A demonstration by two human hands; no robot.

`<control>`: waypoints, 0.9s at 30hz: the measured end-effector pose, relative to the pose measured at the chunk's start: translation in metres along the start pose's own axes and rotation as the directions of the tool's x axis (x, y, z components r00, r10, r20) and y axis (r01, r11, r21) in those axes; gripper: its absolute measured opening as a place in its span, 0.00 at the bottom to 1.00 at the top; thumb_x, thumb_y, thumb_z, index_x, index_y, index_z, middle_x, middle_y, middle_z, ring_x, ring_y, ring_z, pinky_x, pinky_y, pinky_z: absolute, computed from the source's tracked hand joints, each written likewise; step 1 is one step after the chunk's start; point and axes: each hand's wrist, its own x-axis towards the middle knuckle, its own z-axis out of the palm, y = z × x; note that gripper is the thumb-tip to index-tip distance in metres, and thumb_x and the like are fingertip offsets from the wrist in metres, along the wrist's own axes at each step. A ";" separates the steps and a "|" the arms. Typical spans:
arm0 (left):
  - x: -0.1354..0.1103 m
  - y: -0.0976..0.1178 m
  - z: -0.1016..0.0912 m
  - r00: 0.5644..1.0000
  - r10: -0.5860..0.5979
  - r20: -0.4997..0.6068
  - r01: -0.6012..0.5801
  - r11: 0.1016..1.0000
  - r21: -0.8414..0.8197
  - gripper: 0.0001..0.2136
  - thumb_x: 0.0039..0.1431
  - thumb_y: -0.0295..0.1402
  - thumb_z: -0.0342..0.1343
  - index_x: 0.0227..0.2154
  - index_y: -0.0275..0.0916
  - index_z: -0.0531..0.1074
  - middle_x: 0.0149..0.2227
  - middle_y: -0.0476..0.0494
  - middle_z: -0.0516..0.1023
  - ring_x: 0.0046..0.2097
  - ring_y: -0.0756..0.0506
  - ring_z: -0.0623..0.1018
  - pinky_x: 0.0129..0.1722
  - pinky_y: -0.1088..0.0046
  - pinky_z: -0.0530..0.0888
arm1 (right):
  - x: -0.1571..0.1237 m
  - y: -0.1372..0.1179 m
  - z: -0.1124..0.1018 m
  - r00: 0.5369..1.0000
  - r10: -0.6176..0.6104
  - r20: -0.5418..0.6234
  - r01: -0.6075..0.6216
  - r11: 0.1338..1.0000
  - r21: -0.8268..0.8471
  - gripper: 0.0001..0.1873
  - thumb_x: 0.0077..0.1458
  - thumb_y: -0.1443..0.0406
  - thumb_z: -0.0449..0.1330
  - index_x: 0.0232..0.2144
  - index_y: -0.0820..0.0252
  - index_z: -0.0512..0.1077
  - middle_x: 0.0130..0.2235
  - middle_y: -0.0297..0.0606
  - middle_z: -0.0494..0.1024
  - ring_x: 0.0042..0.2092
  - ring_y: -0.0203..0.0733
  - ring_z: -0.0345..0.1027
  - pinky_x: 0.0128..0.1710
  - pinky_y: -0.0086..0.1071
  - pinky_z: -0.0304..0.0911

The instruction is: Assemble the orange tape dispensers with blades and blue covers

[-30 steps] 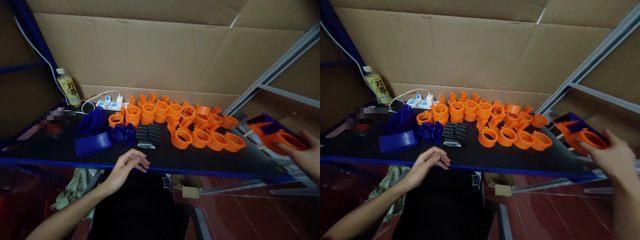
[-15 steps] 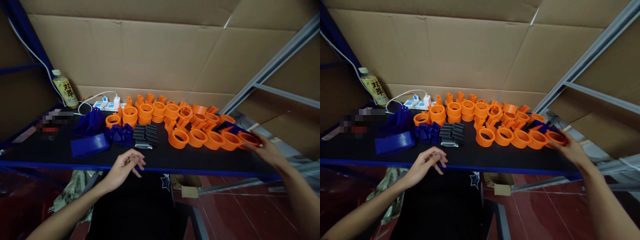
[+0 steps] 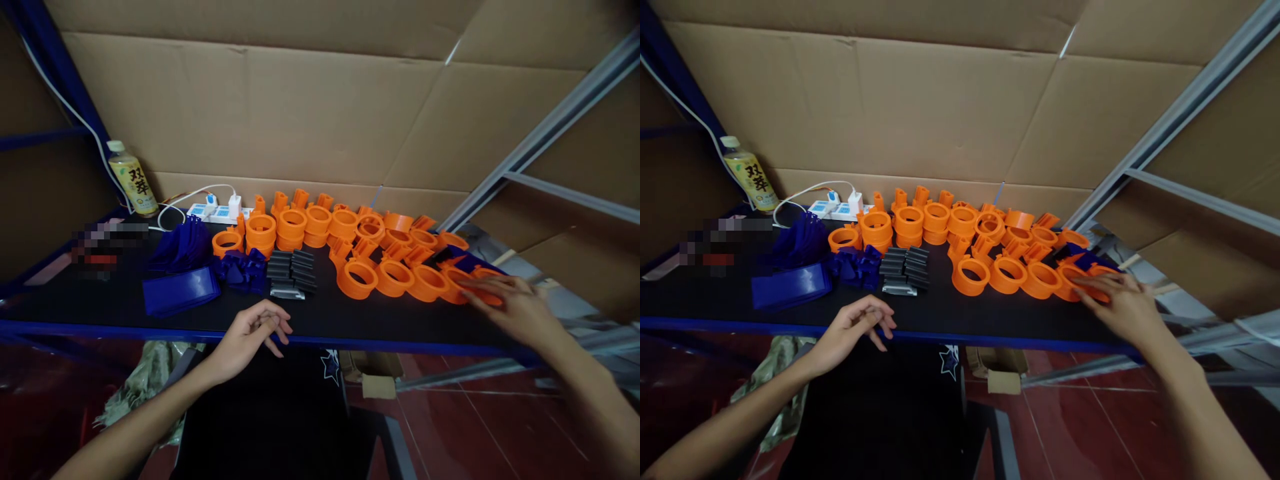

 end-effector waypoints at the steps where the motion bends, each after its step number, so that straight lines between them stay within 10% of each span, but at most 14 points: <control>1: 0.000 0.000 0.000 1.000 0.002 0.003 -0.002 1.000 0.000 0.14 0.65 0.41 0.55 0.44 0.36 0.74 0.37 0.40 0.79 0.37 0.45 0.79 0.32 0.67 0.81 | 0.001 0.006 0.004 0.995 -0.033 0.098 0.040 0.997 -0.064 0.07 0.49 0.61 0.69 0.33 0.49 0.82 0.41 0.38 0.84 0.50 0.46 0.69 0.48 0.38 0.57; 6: 0.001 -0.003 -0.002 1.000 -0.009 0.021 0.009 1.000 -0.004 0.14 0.66 0.41 0.54 0.45 0.36 0.74 0.37 0.39 0.79 0.37 0.45 0.79 0.33 0.67 0.81 | 0.002 0.029 0.008 0.974 -0.127 0.186 0.137 0.990 -0.042 0.07 0.54 0.62 0.66 0.34 0.58 0.82 0.44 0.52 0.82 0.47 0.52 0.66 0.47 0.41 0.59; 11: 0.000 -0.001 -0.005 0.998 -0.020 0.057 0.020 1.000 -0.007 0.14 0.66 0.40 0.54 0.45 0.36 0.75 0.38 0.38 0.79 0.38 0.44 0.80 0.34 0.66 0.81 | -0.004 0.010 -0.022 0.961 -0.229 -0.152 0.236 0.971 0.029 0.24 0.61 0.48 0.56 0.29 0.59 0.80 0.36 0.57 0.80 0.34 0.49 0.63 0.38 0.46 0.58; 16: -0.002 0.006 0.002 0.985 0.022 0.174 -0.011 0.998 -0.066 0.17 0.66 0.38 0.56 0.54 0.39 0.73 0.49 0.34 0.79 0.52 0.37 0.78 0.47 0.58 0.78 | -0.039 -0.095 -0.070 0.893 -0.230 -0.386 0.381 0.844 0.378 0.13 0.57 0.52 0.64 0.37 0.53 0.77 0.36 0.50 0.78 0.36 0.47 0.65 0.39 0.46 0.62; 18: -0.002 0.007 0.008 0.973 0.095 0.210 -0.068 0.989 -0.133 0.22 0.64 0.37 0.58 0.60 0.43 0.68 0.58 0.33 0.74 0.61 0.35 0.71 0.57 0.53 0.71 | -0.061 -0.153 -0.089 0.909 -0.319 -0.268 0.416 0.701 0.579 0.07 0.56 0.61 0.67 0.38 0.51 0.76 0.35 0.45 0.77 0.38 0.47 0.67 0.40 0.44 0.64; 22: -0.005 0.006 0.022 0.958 0.182 0.222 -0.106 0.943 -0.314 0.27 0.62 0.42 0.60 0.62 0.44 0.65 0.66 0.32 0.63 0.65 0.32 0.66 0.62 0.50 0.65 | -0.098 -0.251 -0.112 0.762 -0.647 -0.025 0.387 0.424 0.819 0.07 0.57 0.65 0.66 0.40 0.53 0.77 0.33 0.39 0.77 0.38 0.42 0.68 0.38 0.36 0.67; 25: -0.010 0.009 0.024 0.976 0.160 0.146 -0.086 0.905 -0.417 0.23 0.65 0.44 0.54 0.59 0.38 0.69 0.64 0.28 0.66 0.58 0.30 0.74 0.55 0.51 0.71 | -0.102 -0.285 -0.107 0.680 -0.733 0.002 0.341 0.318 0.885 0.08 0.61 0.60 0.63 0.39 0.56 0.78 0.33 0.38 0.78 0.37 0.40 0.69 0.40 0.35 0.67; 27: -0.014 0.012 0.020 0.991 0.118 0.068 -0.076 0.892 -0.447 0.22 0.65 0.43 0.53 0.56 0.35 0.70 0.61 0.26 0.70 0.52 0.31 0.79 0.50 0.55 0.75 | -0.092 -0.292 -0.096 0.711 -0.701 -0.051 0.340 0.279 0.898 0.11 0.65 0.59 0.58 0.42 0.57 0.77 0.35 0.39 0.79 0.38 0.40 0.71 0.41 0.35 0.67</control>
